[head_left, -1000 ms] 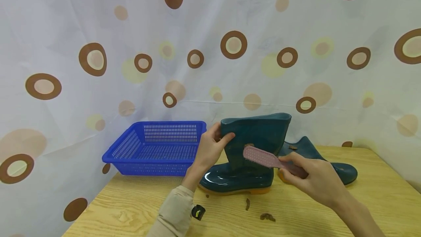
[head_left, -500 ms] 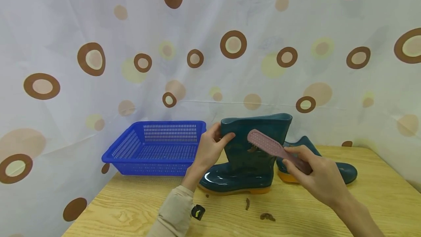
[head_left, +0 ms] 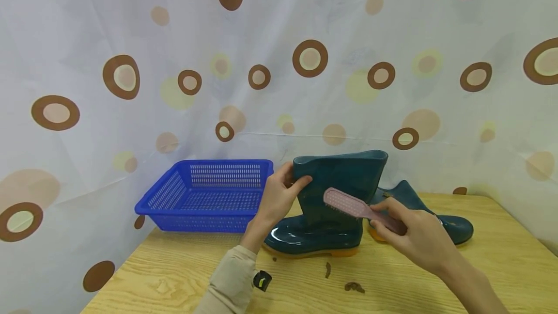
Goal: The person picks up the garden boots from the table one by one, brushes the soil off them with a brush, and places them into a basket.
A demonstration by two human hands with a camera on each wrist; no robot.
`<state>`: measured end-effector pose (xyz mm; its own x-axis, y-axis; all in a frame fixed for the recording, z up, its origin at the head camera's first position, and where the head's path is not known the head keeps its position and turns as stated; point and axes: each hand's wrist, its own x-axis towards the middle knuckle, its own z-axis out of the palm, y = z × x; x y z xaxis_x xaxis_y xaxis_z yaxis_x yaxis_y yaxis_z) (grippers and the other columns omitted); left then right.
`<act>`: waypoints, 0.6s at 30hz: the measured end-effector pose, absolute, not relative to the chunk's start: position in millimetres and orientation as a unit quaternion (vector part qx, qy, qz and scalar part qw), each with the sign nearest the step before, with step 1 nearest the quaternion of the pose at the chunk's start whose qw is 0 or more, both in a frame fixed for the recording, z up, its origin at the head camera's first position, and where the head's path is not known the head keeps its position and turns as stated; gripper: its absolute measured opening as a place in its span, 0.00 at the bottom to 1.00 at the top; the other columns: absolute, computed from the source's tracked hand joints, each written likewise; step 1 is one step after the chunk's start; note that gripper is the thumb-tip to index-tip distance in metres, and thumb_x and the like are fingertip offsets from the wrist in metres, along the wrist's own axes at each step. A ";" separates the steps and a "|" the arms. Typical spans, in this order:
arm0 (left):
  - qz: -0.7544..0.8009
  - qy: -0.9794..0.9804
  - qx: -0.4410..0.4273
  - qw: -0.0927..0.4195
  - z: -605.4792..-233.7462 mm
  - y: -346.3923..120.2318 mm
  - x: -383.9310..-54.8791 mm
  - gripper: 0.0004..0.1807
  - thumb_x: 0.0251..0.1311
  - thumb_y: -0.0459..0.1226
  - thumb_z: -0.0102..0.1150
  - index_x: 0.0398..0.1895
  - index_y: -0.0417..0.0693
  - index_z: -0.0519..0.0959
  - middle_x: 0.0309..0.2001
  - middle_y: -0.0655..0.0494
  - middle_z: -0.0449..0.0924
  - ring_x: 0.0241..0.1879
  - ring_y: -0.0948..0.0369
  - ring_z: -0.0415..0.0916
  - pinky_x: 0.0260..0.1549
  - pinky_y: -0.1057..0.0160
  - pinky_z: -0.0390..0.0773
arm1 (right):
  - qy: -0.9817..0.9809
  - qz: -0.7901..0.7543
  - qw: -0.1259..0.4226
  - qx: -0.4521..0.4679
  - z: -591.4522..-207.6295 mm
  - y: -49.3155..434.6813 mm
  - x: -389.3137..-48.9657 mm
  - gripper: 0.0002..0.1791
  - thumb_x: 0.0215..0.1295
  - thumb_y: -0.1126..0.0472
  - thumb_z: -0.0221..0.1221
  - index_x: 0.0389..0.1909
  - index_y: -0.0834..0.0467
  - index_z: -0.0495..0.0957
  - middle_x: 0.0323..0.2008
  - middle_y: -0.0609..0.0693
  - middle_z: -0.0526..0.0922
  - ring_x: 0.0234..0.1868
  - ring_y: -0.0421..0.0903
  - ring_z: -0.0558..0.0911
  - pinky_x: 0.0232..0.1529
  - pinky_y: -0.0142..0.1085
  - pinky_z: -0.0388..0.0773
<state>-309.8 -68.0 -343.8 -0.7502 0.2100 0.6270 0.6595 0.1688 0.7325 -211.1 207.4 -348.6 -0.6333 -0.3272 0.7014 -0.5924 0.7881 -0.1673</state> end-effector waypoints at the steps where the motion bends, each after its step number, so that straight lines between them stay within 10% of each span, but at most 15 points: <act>1: -0.575 -0.738 -0.294 0.196 -343.7 -68.0 -309.9 0.16 0.66 0.42 0.62 0.55 0.48 0.78 0.45 0.50 0.87 0.41 0.57 0.85 0.44 0.67 0.83 | -0.885 0.195 0.330 0.263 -348.4 207.4 -210.3 0.15 0.57 0.61 0.70 0.43 0.45 0.80 0.13 0.29 0.61 0.14 0.26 0.55 0.16 0.24 0.54; 18: -0.583 -0.738 -0.283 0.187 -341.1 -67.3 -306.5 0.16 0.66 0.40 0.62 0.55 0.48 0.77 0.46 0.50 0.87 0.42 0.56 0.85 0.44 0.66 0.82 | -0.831 0.229 0.424 0.276 -348.1 208.5 -212.8 0.21 0.48 0.70 0.71 0.45 0.54 0.81 0.15 0.33 0.70 0.13 0.22 0.55 0.14 0.18 0.54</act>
